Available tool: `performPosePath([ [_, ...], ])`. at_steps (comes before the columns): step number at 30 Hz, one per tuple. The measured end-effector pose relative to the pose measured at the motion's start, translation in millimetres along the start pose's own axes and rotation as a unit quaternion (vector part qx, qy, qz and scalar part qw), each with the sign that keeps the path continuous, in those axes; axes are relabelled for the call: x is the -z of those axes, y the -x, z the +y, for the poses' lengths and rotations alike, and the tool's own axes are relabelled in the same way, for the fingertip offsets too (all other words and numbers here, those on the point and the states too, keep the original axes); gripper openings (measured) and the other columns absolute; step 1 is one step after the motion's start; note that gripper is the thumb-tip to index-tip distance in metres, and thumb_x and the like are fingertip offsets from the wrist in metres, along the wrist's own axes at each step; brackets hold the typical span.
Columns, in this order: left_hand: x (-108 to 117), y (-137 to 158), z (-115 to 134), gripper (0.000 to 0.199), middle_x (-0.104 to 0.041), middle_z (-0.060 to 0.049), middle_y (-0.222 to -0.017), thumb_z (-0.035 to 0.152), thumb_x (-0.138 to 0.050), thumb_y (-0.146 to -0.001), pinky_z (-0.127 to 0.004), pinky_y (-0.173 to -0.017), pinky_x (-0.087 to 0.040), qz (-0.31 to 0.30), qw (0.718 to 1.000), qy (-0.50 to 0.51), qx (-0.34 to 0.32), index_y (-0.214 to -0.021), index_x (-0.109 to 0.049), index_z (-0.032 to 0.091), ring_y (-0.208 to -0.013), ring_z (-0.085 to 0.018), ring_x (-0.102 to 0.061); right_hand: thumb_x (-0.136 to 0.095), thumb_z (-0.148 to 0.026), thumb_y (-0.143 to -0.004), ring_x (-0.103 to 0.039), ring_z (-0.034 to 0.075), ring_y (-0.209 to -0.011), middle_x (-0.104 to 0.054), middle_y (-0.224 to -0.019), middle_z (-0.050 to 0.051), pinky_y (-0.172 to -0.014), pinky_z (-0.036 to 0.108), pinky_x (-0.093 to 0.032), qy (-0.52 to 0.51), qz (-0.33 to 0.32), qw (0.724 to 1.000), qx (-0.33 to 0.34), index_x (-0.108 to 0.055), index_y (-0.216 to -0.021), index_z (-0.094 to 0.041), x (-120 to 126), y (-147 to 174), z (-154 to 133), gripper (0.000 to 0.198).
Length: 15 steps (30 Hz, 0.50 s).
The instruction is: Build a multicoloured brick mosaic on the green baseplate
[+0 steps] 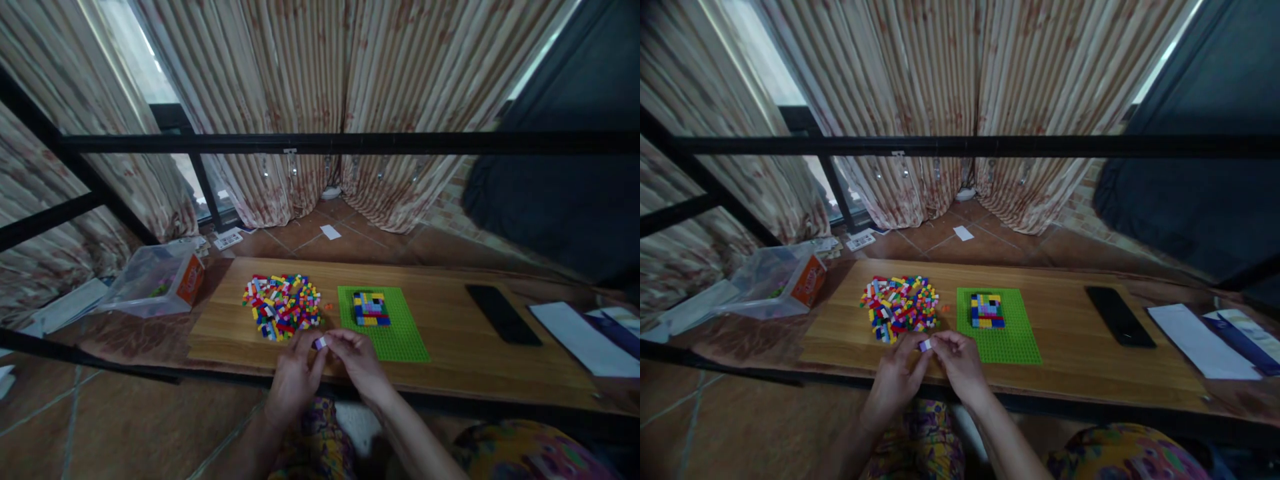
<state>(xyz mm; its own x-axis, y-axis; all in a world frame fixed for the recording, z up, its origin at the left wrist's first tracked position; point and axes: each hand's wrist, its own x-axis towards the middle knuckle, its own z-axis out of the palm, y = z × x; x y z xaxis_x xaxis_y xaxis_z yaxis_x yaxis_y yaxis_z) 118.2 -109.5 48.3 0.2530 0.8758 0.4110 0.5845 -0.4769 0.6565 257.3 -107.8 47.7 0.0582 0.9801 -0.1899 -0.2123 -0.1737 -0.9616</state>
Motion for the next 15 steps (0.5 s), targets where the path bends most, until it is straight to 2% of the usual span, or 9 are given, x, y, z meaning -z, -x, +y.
performPosePath([
  [4, -12, 7, 3, 0.014, -0.066, -0.004, -0.092, 0.021, -0.049, -0.091, -0.029, -0.074, -0.054, -0.024, 0.999, -0.037, -0.007, -0.1, -0.059, 0.021, -0.084, -0.018, -0.066, -0.073, -0.047, -0.066, -0.044, 0.011, -0.052, -0.057, -0.054, -0.002, -0.053, 0.025, -0.032, 0.017, 0.005, 1.0, -0.009, -0.071, -0.07, -0.017, 13, 7, 10, 0.031],
  [11, -35, 15, 5, 0.014, -0.066, -0.004, -0.086, 0.02, -0.048, -0.09, -0.028, -0.069, -0.054, -0.039, 0.996, -0.067, -0.035, -0.098, -0.06, 0.022, -0.079, -0.019, -0.066, -0.072, -0.039, -0.068, -0.055, 0.017, -0.063, -0.066, -0.064, 0.002, -0.064, 0.03, -0.039, 0.071, 0.058, 0.996, 0.009, -0.072, -0.064, -0.02, 31, 14, 15, 0.02],
  [15, -42, 10, 8, 0.013, -0.066, -0.005, -0.088, 0.022, -0.051, -0.089, -0.028, -0.071, -0.054, -0.026, 0.999, -0.03, -0.015, -0.098, -0.061, 0.022, -0.08, -0.018, -0.066, -0.076, -0.043, -0.064, -0.051, 0.015, -0.058, -0.064, -0.06, 0.001, -0.06, 0.029, -0.037, 0.019, 0.065, 0.998, -0.017, -0.073, -0.065, -0.02, 37, 15, 13, 0.023],
])
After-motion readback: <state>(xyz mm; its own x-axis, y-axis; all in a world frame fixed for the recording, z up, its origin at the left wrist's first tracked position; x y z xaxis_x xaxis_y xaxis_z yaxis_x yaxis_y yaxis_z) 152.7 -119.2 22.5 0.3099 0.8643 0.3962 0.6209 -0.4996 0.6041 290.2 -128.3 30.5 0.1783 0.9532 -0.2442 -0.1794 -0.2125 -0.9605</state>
